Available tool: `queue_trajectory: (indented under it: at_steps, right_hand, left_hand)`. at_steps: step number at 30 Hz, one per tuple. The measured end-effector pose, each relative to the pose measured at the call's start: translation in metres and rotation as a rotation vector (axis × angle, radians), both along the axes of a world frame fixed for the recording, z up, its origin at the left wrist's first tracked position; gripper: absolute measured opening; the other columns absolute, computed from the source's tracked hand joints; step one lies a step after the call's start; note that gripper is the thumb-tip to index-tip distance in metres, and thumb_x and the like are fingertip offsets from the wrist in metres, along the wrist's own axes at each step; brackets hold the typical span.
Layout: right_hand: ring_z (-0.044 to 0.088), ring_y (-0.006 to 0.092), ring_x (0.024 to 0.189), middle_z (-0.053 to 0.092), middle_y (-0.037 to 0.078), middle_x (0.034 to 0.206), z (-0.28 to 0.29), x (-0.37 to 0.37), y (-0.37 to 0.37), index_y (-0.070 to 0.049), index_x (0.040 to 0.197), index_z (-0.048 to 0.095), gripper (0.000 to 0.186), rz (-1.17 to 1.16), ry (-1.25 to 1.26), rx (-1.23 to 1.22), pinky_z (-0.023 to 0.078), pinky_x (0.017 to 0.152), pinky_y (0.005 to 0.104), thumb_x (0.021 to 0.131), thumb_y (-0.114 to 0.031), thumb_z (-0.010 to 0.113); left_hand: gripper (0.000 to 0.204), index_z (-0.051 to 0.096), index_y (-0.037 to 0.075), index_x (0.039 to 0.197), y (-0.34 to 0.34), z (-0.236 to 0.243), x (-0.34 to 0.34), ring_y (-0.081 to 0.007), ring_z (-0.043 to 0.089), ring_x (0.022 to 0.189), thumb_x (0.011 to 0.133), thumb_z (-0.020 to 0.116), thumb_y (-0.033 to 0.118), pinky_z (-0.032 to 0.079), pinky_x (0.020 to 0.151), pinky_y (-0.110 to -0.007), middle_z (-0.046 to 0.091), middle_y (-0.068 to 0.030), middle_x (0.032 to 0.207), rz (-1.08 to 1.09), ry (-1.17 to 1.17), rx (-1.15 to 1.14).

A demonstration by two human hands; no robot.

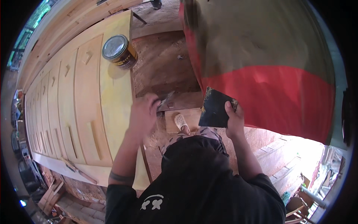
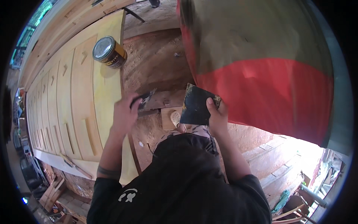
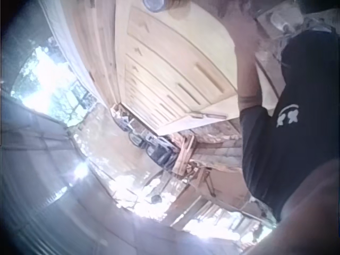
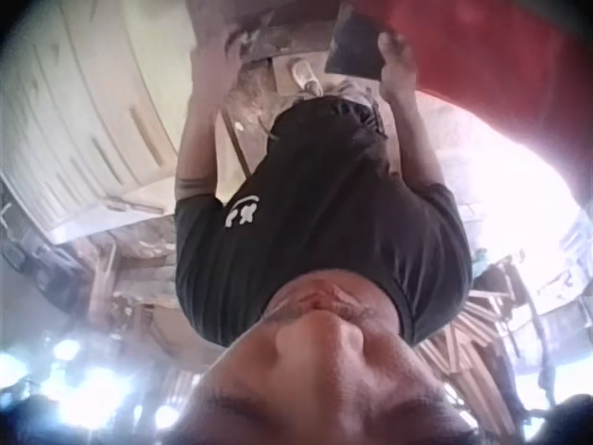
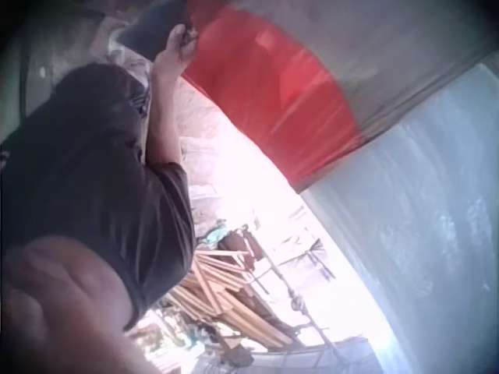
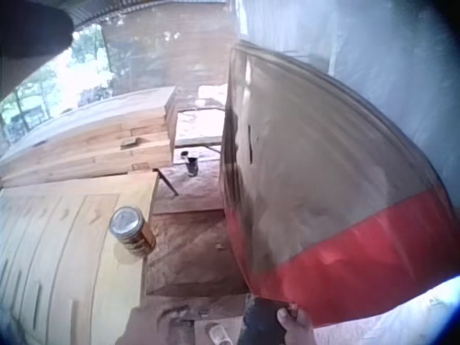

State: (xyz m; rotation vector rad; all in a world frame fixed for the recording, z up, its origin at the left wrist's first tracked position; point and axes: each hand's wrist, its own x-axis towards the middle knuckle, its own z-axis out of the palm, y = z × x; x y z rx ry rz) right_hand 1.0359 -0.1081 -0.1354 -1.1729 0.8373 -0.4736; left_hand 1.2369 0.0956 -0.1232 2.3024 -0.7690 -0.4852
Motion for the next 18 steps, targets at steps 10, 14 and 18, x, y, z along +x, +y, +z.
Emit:
queue_trajectory:
  at_steps: [10, 14, 18]
  right_hand:
    - [0.041, 0.0062, 0.069, 0.047, -0.001, 0.072, 0.011, 0.033, 0.013, 0.000, 0.085, 0.050, 0.022, -0.067, 0.043, -0.420, 0.035, 0.060, 0.0240, 0.097, -0.019, 0.051]
    - [0.041, 0.0073, 0.068, 0.048, 0.000, 0.073, 0.004, 0.041, 0.000, 0.000, 0.086, 0.049, 0.023, -0.084, -0.024, -0.408, 0.036, 0.060, 0.0249, 0.097, -0.020, 0.051]
    - [0.047, 0.0114, 0.071, 0.052, 0.004, 0.077, 0.013, 0.053, -0.020, 0.001, 0.094, 0.051, 0.023, -0.020, 0.060, -0.502, 0.041, 0.066, 0.0287, 0.096, -0.022, 0.051]
  left_hand:
    - [0.030, 0.059, 0.000, 0.104, -0.018, 0.012, -0.070, -0.0294, 0.054, 0.107, 0.073, 0.063, 0.000, 0.050, 0.086, -0.040, 0.054, -0.0108, 0.113, -0.513, -0.455, -0.285]
    - [0.030, 0.058, -0.002, 0.103, -0.029, 0.007, -0.065, -0.0301, 0.054, 0.106, 0.073, 0.063, 0.001, 0.049, 0.086, -0.040, 0.053, -0.0119, 0.113, -0.480, -0.468, -0.300]
    - [0.028, 0.058, -0.004, 0.101, -0.048, -0.003, -0.059, -0.0330, 0.051, 0.107, 0.074, 0.061, 0.003, 0.047, 0.088, -0.042, 0.051, -0.0150, 0.112, -0.474, -0.454, -0.393]
